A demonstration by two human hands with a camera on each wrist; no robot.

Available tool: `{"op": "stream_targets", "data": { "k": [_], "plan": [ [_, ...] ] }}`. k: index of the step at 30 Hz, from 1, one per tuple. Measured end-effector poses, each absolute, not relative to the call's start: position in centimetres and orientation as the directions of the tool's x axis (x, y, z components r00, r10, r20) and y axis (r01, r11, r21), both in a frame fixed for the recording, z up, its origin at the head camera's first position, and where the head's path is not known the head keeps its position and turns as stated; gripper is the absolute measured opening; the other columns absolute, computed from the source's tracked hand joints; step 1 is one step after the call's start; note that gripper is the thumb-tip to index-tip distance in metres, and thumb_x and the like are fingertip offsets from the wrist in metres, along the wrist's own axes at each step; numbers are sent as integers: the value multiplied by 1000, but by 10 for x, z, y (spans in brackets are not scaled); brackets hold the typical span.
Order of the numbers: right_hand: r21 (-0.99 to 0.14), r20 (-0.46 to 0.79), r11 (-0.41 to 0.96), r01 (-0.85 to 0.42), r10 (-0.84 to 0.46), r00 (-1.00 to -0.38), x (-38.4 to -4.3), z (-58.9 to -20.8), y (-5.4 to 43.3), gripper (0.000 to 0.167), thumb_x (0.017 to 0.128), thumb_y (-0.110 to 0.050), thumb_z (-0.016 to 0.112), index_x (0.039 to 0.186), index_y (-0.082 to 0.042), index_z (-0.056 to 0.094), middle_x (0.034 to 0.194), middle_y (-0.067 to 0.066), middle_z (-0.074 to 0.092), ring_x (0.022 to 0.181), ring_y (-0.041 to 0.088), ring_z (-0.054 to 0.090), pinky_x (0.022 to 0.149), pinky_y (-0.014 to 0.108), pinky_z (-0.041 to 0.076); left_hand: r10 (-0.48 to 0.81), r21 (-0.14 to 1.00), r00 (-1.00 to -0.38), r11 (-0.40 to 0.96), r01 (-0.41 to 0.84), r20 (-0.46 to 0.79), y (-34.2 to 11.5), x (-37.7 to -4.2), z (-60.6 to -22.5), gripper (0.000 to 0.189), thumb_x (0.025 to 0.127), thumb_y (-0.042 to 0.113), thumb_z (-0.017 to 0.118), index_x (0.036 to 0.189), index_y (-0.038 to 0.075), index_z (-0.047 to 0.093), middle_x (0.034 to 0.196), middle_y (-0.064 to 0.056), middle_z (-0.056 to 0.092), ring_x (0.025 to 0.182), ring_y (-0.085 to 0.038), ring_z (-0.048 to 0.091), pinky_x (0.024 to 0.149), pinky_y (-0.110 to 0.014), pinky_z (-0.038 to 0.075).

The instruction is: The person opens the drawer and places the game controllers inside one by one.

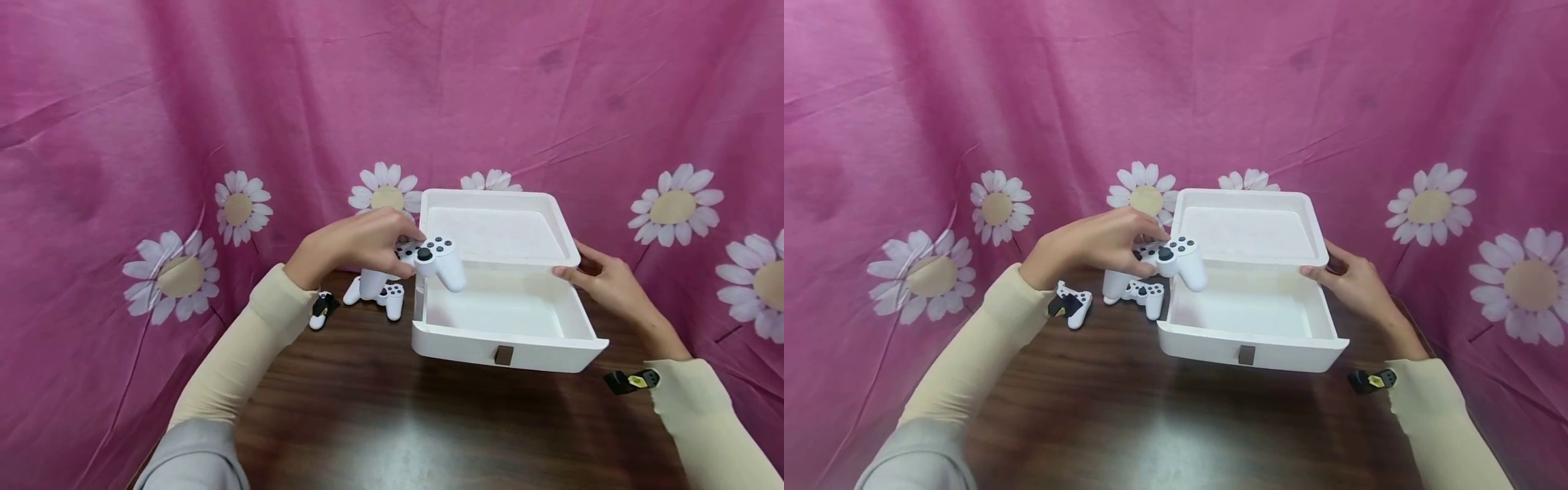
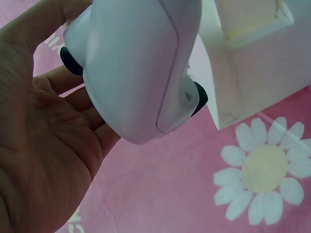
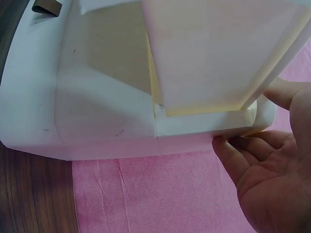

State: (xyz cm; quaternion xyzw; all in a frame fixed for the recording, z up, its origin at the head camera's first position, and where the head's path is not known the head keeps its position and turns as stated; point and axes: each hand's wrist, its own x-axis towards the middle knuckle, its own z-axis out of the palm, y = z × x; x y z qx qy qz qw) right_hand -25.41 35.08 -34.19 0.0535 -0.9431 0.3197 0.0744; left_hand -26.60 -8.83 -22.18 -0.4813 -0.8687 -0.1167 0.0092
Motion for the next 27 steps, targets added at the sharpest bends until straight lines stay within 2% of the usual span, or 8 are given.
{"op": "stream_targets", "data": {
  "k": [2, 9, 16, 24, 27],
  "plan": [
    [-594, 179, 791, -151, -53, -982, -254, -342, 351, 90, 98, -53, 71, 167, -12, 31, 149, 36, 54, 120, 49, 64, 70, 7, 41, 847, 176, -521, 499, 849, 111, -81, -267, -219, 17, 84, 26, 80, 91, 13, 72, 74, 3, 45, 67, -11, 37, 61, -27, 30],
    [-580, 178, 801, -147, -51, -983, -254, -341, 350, 90, 98, -55, 71, 167, -13, 31, 150, 36, 54, 121, 48, 64, 77, 20, 45, 858, 177, -510, 493, 852, 61, -57, -270, -212, 17, 83, 26, 81, 92, 14, 73, 76, 3, 54, 68, -9, 43, 60, -25, 32],
    [-582, 195, 798, -160, -54, -979, -254, -340, 350, 88, 98, -52, 72, 166, -12, 33, 146, 37, 57, 118, 48, 65, 70, 8, 41, 864, 179, -502, 489, 854, 34, -31, -273, -206, 21, 83, 25, 80, 79, 17, 61, 68, 5, 42, 65, -8, 37, 59, -23, 28],
    [-583, 201, 796, -162, -52, -978, -255, -344, 352, 87, 98, -52, 73, 166, -14, 34, 146, 35, 58, 121, 46, 63, 75, 11, 38, 860, 99, -507, 510, 854, -58, 0, -275, -208, 21, 84, 28, 79, 89, 13, 65, 74, 4, 48, 68, -9, 42, 61, -23, 34],
    [-583, 202, 795, -165, -55, -978, -255, -343, 352, 87, 98, -52, 73, 166, -14, 34, 146, 36, 58, 118, 45, 63, 74, 9, 39, 857, 83, -509, 515, 853, -84, 12, -276, -210, 21, 85, 27, 78, 88, 13, 64, 74, 4, 47, 68, -10, 41, 61, -23, 33]
  ]
}}
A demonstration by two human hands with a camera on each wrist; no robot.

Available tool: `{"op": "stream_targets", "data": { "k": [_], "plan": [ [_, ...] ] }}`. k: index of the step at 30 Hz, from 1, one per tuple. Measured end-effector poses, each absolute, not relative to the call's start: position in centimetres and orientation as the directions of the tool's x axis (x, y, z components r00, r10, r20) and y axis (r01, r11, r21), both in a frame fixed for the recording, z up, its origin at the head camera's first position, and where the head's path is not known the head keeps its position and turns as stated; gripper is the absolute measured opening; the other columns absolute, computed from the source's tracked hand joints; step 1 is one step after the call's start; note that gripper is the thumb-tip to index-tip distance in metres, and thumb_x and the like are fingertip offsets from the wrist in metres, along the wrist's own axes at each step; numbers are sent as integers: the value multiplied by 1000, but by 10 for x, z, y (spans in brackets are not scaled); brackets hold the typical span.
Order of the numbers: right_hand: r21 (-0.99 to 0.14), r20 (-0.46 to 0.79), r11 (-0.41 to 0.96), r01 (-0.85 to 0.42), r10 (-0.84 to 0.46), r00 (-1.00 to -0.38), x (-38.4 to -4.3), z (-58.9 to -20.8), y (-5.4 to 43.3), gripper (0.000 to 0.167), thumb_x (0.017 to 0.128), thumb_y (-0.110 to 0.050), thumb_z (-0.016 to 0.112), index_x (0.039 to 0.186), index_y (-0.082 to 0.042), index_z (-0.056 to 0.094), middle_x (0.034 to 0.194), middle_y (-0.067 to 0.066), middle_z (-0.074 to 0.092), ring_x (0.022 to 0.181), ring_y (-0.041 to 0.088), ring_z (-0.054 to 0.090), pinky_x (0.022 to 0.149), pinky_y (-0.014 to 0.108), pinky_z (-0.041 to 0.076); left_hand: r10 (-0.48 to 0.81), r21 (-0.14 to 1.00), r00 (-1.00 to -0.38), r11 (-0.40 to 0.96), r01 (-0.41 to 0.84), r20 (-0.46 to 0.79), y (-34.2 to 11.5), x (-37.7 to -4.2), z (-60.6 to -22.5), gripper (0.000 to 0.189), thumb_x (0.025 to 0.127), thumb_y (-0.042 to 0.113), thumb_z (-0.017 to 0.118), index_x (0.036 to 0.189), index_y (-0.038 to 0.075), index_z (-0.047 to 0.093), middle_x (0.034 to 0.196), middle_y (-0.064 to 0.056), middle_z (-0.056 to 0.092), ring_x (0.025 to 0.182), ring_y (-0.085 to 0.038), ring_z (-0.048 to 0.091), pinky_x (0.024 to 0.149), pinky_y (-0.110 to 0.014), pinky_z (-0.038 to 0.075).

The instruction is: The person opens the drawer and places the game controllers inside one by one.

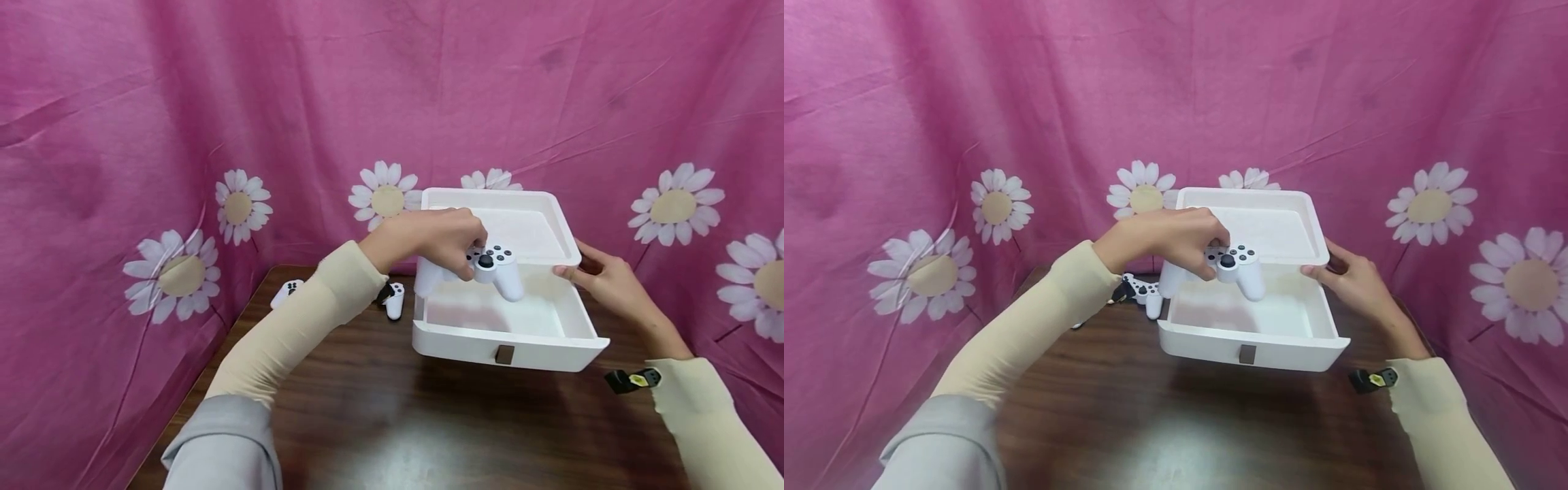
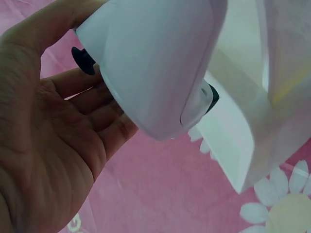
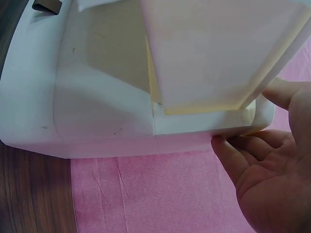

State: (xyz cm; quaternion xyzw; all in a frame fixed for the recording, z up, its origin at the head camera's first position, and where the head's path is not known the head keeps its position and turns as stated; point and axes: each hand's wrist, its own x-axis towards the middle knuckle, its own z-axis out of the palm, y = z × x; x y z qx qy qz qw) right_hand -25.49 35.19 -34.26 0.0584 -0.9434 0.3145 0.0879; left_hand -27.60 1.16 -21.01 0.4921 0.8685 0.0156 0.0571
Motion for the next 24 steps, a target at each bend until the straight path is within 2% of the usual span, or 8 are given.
{"op": "stream_targets", "data": {
  "k": [5, 8, 12, 20, 24],
  "plan": [
    [-566, 227, 804, -184, -62, -972, -255, -340, 351, 85, 98, -50, 74, 165, -12, 37, 141, 35, 62, 115, 40, 65, 72, 8, 39, 855, 69, -509, 516, 854, -94, 30, -278, -212, 20, 86, 28, 79, 88, 14, 64, 75, 5, 48, 71, -9, 43, 62, -22, 35],
    [-557, 236, 809, -185, -59, -970, -255, -339, 351, 84, 98, -49, 75, 164, -12, 39, 139, 33, 64, 109, 26, 68, 72, 7, 40, 862, 74, -500, 506, 859, -88, 41, -279, -212, 20, 86, 28, 79, 87, 14, 64, 75, 6, 50, 72, -9, 46, 63, -21, 37],
    [-565, 226, 806, -179, -57, -972, -255, -338, 350, 84, 98, -48, 75, 164, -12, 39, 139, 33, 64, 102, 8, 64, 71, 5, 40, 862, 85, -498, 505, 859, -96, 54, -280, -213, 22, 86, 27, 79, 82, 15, 61, 73, 6, 49, 70, -9, 48, 62, -20, 39],
    [-580, 221, 795, -179, -58, -974, -255, -339, 351, 84, 98, -47, 75, 164, -9, 39, 136, 35, 65, 92, -13, 54, 69, 5, 43, 846, 104, -506, 526, 844, -171, 75, -277, -218, 26, 86, 24, 75, 78, 17, 51, 73, 6, 45, 67, -8, 49, 60, -22, 42],
    [-587, 228, 787, -193, -68, -971, -254, -340, 351, 83, 99, -47, 74, 164, -10, 39, 136, 35, 65, 87, -22, 47, 70, 5, 43, 825, 118, -517, 551, 826, -226, 84, -276, -225, 22, 85, 22, 73, 80, 17, 53, 74, 5, 50, 65, -8, 54, 59, -22, 45]
  ]
}}
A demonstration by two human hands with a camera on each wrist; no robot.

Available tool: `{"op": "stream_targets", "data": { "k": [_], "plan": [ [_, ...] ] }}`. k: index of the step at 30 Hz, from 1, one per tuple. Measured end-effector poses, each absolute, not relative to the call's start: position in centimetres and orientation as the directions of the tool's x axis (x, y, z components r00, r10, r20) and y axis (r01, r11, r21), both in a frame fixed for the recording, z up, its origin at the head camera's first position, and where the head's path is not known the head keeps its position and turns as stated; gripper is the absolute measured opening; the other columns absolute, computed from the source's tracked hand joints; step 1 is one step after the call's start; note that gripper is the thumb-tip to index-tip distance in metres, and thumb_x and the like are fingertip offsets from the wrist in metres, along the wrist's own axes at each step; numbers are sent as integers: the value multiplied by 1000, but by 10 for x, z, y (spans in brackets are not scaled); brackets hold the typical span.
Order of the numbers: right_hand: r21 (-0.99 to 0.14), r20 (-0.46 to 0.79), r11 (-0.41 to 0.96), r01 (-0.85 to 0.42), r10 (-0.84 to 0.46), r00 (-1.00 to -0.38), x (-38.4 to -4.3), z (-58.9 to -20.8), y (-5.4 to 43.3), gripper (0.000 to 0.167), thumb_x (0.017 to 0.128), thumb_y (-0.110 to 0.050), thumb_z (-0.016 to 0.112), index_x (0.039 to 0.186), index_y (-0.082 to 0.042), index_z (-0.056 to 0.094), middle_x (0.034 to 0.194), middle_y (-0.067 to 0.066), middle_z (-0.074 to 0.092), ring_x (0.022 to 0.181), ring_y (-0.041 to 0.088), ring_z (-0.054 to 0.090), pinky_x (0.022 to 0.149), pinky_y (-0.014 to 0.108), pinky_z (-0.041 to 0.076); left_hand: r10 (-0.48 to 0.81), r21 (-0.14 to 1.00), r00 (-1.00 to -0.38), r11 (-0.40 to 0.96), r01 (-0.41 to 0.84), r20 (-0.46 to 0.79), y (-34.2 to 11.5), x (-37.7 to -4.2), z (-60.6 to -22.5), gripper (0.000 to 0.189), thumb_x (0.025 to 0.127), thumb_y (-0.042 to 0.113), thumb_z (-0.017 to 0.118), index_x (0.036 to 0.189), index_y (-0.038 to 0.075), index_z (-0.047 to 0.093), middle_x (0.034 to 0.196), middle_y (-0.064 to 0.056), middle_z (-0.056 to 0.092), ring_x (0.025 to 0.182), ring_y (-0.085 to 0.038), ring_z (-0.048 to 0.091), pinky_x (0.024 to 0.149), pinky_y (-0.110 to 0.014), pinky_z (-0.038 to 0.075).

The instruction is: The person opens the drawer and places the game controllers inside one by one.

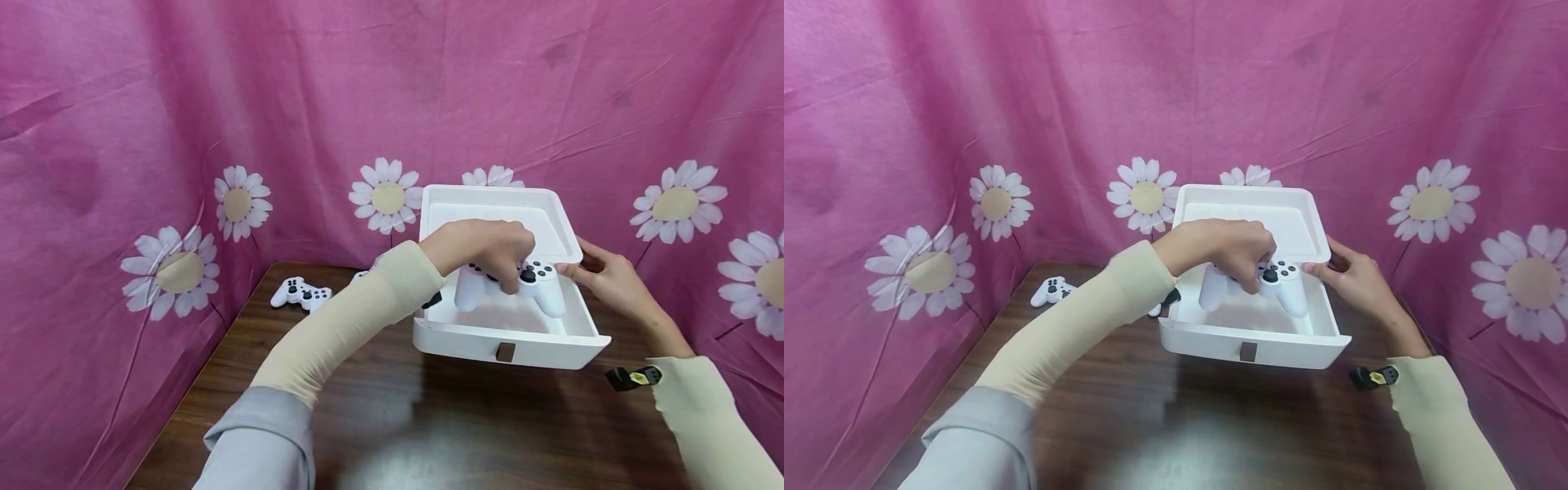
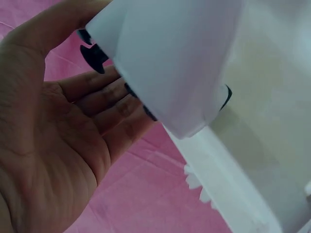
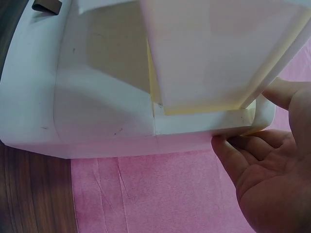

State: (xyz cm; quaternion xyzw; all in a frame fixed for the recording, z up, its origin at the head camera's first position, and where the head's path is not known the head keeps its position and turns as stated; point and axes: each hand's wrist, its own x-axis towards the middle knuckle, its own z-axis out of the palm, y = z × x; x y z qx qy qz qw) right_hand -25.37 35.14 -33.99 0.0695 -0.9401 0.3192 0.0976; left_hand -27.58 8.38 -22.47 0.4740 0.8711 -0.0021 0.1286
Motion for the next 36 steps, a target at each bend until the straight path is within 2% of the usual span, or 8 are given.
{"op": "stream_targets", "data": {
  "k": [8, 16, 28, 36],
  "plan": [
    [-594, 220, 783, -184, -62, -973, -253, -342, 352, 84, 98, -48, 75, 165, -13, 37, 138, 35, 64, 86, -23, 47, 69, 6, 43, 761, 100, -564, 619, 779, -322, 101, -276, -238, 16, 87, 23, 74, 89, 17, 59, 83, 5, 61, 70, -9, 61, 64, -23, 50],
    [-615, 232, 763, -200, -68, -970, -253, -343, 353, 82, 99, -44, 74, 165, -11, 38, 136, 36, 65, 85, -21, 51, 67, 7, 46, 718, 26, -580, 637, 771, -384, 111, -272, -247, 23, 89, 26, 76, 102, 19, 57, 96, 6, 58, 86, -9, 59, 74, -23, 49],
    [-618, 234, 760, -204, -70, -970, -252, -343, 352, 82, 99, -44, 74, 165, -11, 38, 137, 37, 64, 84, -21, 50, 66, 8, 48, 643, -29, -590, 663, 748, -489, 118, -266, -255, 37, 94, 29, 76, 123, 21, 56, 116, 8, 61, 98, -8, 60, 80, -22, 50],
    [-632, 222, 749, -198, -70, -972, -254, -343, 350, 82, 100, -43, 74, 166, -12, 36, 139, 37, 62, 85, -21, 51, 66, 9, 50, 605, -68, -616, 684, 726, -504, 118, -263, -257, 40, 94, 31, 77, 126, 24, 54, 120, 9, 61, 100, -8, 60, 81, -23, 52]
  ]
}}
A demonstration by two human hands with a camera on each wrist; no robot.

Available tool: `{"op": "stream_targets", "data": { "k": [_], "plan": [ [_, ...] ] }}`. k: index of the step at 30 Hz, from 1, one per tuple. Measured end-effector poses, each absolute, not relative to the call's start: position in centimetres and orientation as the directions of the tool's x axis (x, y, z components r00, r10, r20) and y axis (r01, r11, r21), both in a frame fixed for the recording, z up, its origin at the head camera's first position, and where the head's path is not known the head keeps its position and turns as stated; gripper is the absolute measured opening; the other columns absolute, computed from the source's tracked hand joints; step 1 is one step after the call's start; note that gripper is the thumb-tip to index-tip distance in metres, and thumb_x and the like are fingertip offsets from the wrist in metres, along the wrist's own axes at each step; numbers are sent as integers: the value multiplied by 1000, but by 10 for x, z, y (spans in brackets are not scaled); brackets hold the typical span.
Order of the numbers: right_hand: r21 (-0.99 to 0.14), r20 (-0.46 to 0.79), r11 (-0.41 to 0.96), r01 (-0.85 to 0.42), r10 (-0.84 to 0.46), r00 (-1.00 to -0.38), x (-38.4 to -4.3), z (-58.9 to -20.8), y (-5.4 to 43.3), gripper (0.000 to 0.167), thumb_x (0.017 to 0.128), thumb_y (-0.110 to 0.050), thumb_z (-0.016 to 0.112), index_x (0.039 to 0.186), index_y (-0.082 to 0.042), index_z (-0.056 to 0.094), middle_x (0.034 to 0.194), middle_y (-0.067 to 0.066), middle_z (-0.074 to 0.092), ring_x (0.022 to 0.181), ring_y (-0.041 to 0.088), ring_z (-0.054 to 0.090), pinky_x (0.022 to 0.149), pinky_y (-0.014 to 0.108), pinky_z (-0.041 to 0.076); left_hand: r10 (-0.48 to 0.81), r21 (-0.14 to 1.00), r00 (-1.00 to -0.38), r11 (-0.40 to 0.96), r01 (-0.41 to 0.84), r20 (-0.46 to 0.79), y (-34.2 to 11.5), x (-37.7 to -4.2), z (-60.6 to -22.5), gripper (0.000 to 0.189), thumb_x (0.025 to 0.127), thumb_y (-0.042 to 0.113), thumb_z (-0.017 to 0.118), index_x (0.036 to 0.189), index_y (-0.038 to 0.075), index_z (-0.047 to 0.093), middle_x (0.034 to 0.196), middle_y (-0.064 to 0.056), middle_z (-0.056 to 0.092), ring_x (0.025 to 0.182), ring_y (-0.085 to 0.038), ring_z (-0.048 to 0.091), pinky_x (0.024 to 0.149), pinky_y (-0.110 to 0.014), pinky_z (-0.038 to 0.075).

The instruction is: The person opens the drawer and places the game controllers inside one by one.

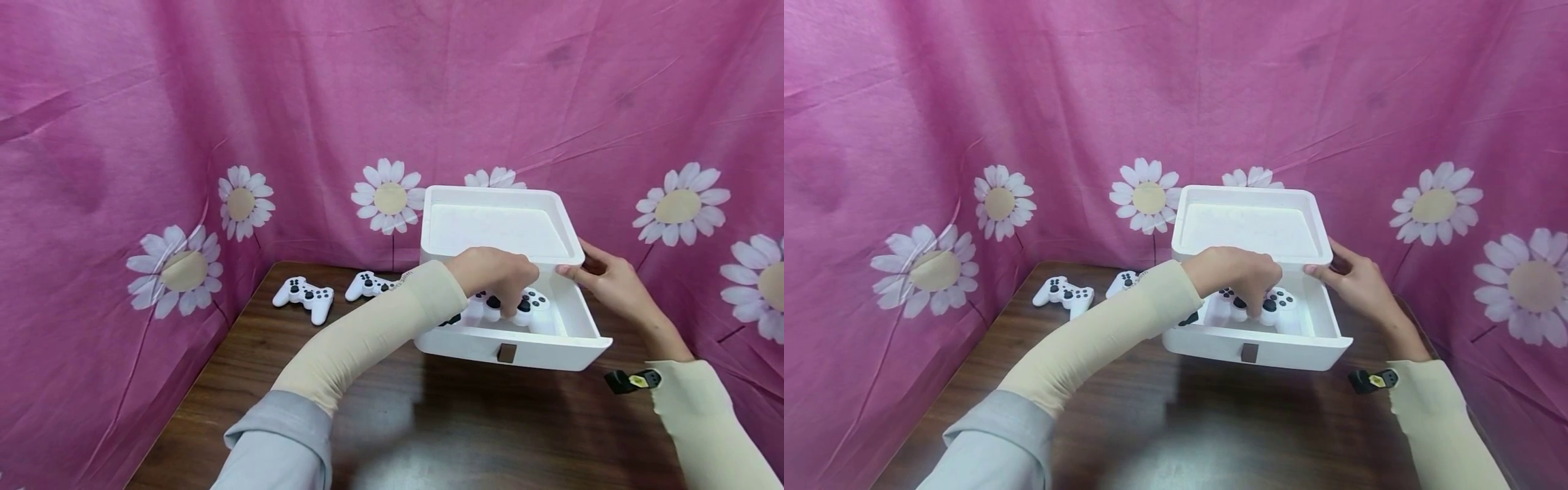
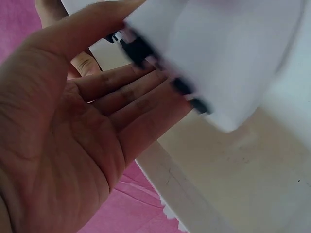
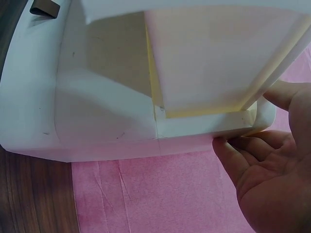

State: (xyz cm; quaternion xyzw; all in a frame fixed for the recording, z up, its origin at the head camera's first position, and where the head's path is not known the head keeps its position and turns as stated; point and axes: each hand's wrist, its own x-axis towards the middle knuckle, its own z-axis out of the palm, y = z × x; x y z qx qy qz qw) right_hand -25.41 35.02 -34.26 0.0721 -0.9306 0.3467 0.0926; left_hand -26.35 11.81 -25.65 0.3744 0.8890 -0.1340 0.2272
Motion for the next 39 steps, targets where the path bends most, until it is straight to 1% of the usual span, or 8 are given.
{"op": "stream_targets", "data": {
  "k": [11, 16, 19, 21, 25, 31, 35, 39],
  "plan": [
    [-634, 218, 750, -192, -65, -974, -253, -343, 350, 83, 99, -45, 74, 166, -12, 36, 143, 37, 59, 85, -24, 48, 67, 7, 48, 581, -47, -624, 711, 702, -523, 115, -262, -254, 36, 96, 33, 77, 123, 24, 56, 116, 10, 62, 98, -7, 59, 80, -22, 48],
    [-627, 213, 756, -189, -67, -975, -253, -344, 351, 84, 99, -46, 74, 166, -12, 35, 144, 37, 59, 86, -22, 49, 66, 8, 49, 612, 46, -601, 719, 693, -514, 109, -265, -246, 27, 99, 30, 75, 120, 21, 59, 113, 9, 64, 95, -6, 58, 79, -21, 48],
    [-629, 220, 752, -195, -69, -973, -254, -344, 351, 84, 99, -45, 74, 166, -12, 35, 143, 37, 59, 87, -20, 50, 66, 7, 49, 685, 119, -578, 685, 719, -444, 101, -268, -239, 21, 101, 27, 73, 117, 18, 63, 110, 8, 65, 92, -6, 58, 79, -20, 48],
    [-634, 224, 747, -199, -68, -972, -254, -343, 351, 83, 99, -44, 74, 166, -12, 36, 142, 37, 60, 87, -21, 51, 67, 7, 48, 733, 130, -565, 647, 752, -379, 96, -267, -235, 17, 102, 28, 71, 114, 17, 63, 108, 7, 63, 92, -5, 56, 80, -19, 47],
    [-641, 228, 741, -201, -66, -972, -253, -342, 351, 83, 99, -44, 75, 166, -12, 36, 141, 36, 61, 86, -23, 50, 67, 6, 48, 799, 105, -538, 580, 808, -269, 85, -262, -229, 17, 104, 30, 68, 111, 15, 67, 109, 5, 65, 96, -6, 56, 83, -21, 46],
    [-644, 231, 737, -205, -68, -971, -253, -345, 351, 82, 99, -44, 74, 165, -12, 37, 140, 36, 62, 86, -24, 50, 67, 6, 49, 820, 82, -540, 561, 824, -190, 71, -242, -221, 23, 105, 35, 66, 120, 18, 72, 119, 5, 70, 98, -8, 61, 84, -26, 50],
    [-642, 235, 738, -207, -67, -970, -253, -346, 351, 82, 100, -44, 74, 166, -12, 36, 140, 36, 62, 86, -25, 49, 67, 6, 48, 832, 112, -532, 550, 828, -158, 62, -228, -222, 19, 105, 35, 66, 116, 21, 74, 111, 8, 72, 91, -6, 64, 78, -27, 51],
    [-643, 243, 737, -208, -61, -968, -253, -347, 351, 82, 99, -44, 74, 166, -13, 36, 140, 36, 61, 87, -25, 48, 67, 5, 46, 849, 139, -523, 528, 838, -75, 49, -216, -228, 15, 106, 32, 64, 108, 22, 75, 103, 11, 73, 89, -4, 64, 76, -26, 51]
  ]
}}
